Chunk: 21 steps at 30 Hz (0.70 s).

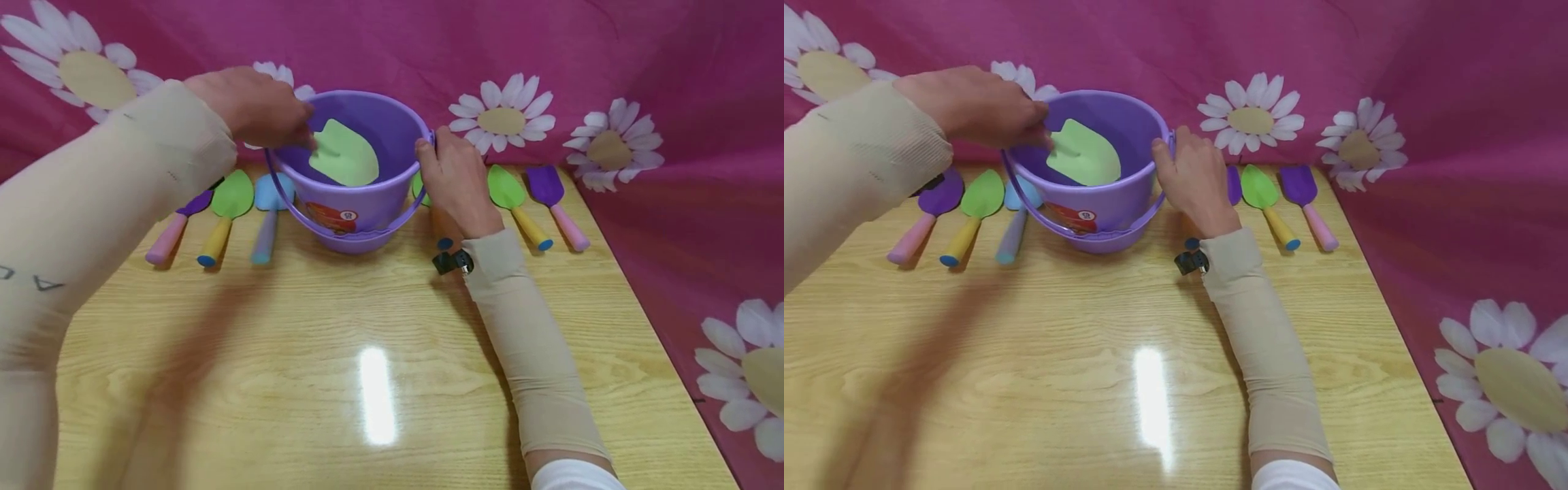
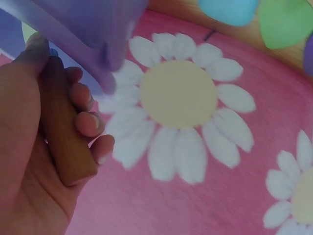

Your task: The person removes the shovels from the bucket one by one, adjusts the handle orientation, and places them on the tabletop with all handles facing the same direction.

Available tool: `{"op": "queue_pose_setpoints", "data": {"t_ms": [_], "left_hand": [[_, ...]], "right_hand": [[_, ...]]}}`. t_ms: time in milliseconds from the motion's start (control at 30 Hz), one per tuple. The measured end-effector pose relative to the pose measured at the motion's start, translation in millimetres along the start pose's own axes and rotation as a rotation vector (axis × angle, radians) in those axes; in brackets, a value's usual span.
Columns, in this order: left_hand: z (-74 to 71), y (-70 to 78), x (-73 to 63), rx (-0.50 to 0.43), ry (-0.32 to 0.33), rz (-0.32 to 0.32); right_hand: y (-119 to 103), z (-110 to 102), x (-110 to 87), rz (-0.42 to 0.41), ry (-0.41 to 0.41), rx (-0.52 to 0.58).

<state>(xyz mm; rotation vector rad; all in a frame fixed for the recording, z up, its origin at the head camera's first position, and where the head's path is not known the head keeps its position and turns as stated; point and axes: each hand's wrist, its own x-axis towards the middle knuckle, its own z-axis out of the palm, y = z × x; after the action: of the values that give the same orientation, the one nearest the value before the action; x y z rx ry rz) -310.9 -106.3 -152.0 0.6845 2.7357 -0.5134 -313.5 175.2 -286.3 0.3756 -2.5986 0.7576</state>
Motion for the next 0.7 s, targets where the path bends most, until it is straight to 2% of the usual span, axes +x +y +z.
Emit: {"op": "queue_pose_setpoints", "data": {"t_ms": [33,133,233,500,633,700], "left_hand": [[-0.2,-3.1,-1.5,0.035,0.006,0.033],[0.2,-12.9,-6.5,0.053,0.003,0.029],[3.4,-23.7,-10.4,0.048,0.000,0.009],[19.5,-53.7,-20.5,-0.009,0.062,0.001],[24.0,-62.4,-28.6,-0.056,0.021,-0.043],[26.9,-66.6,-33.7,-0.090,-0.005,-0.092]], "right_hand": [[0.6,-0.3,0.1,0.002,0.001,-0.001],[2.7,-1.5,0.3,0.013,0.003,-0.002],[3.7,-3.1,0.3,0.030,-0.003,-0.004],[7.1,-6.3,0.6,0.049,-0.015,-0.013],[10.2,-7.8,0.2,0.048,-0.006,-0.010],[11.3,-7.4,0.4,0.047,0.004,-0.008]]}}
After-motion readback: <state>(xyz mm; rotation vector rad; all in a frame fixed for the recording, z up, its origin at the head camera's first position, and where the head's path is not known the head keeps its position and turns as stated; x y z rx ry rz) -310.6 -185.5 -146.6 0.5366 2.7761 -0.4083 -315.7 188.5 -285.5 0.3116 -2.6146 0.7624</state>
